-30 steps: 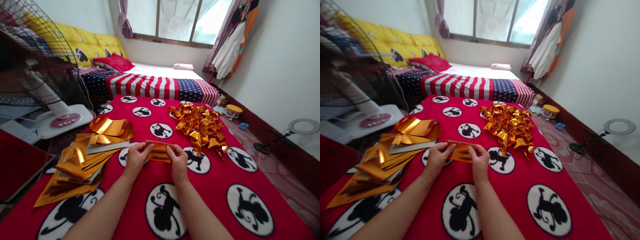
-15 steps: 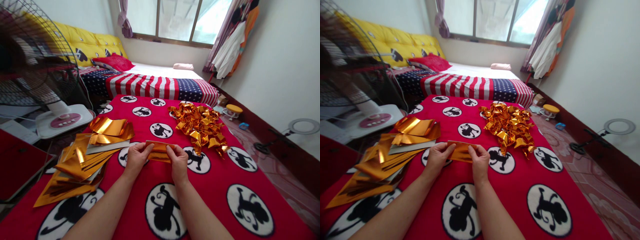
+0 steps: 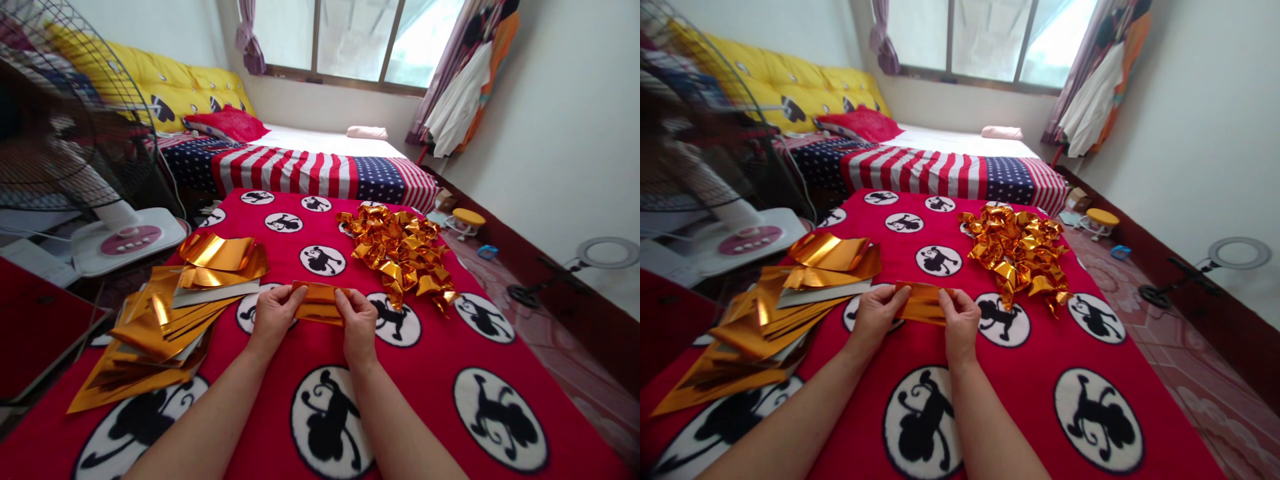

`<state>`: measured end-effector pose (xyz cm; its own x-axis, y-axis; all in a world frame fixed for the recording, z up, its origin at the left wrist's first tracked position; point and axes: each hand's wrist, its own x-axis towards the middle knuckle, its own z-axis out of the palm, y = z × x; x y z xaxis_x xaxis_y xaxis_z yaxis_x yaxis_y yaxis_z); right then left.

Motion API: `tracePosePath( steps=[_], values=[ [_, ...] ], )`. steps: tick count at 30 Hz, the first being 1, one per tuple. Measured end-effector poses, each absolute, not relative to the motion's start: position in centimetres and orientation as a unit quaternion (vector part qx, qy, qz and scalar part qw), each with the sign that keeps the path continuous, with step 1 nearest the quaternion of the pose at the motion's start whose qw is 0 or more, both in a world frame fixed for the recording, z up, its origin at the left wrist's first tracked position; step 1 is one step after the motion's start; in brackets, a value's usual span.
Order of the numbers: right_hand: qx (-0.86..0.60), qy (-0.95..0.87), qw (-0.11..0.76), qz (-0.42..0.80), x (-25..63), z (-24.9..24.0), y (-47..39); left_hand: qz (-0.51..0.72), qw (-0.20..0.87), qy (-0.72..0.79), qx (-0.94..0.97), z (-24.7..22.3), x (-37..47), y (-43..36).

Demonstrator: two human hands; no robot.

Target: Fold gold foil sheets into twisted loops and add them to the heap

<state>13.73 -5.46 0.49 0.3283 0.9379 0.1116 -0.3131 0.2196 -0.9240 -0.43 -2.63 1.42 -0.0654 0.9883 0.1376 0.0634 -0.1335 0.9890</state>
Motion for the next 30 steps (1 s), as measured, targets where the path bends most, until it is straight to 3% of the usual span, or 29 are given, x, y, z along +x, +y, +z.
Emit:
tracePosePath(
  steps=[12, 18, 25, 30],
  values=[
    [-0.465, -0.376, 0.687, 0.412, 13.7, 0.7, -5.4, 0.523, 0.424, 0.500, 0.544, 1.5, -0.3, -2.7],
    [-0.538, -0.426, 0.650, 0.326, 13.9, 0.2, -5.2, 0.520, 0.314, 0.522, 0.598, 0.9, -0.6, -2.4],
    [-0.681, -0.547, 0.475, 0.107, 14.8, -0.1, -4.6, 0.343, 0.127, 0.626, 0.689, 0.8, -0.6, -2.6],
    [-0.729, -0.603, 0.323, 0.031, 14.7, 0.9, -4.7, 0.247, 0.053, 0.634, 0.731, 1.1, -0.3, -2.7]
  ],
)
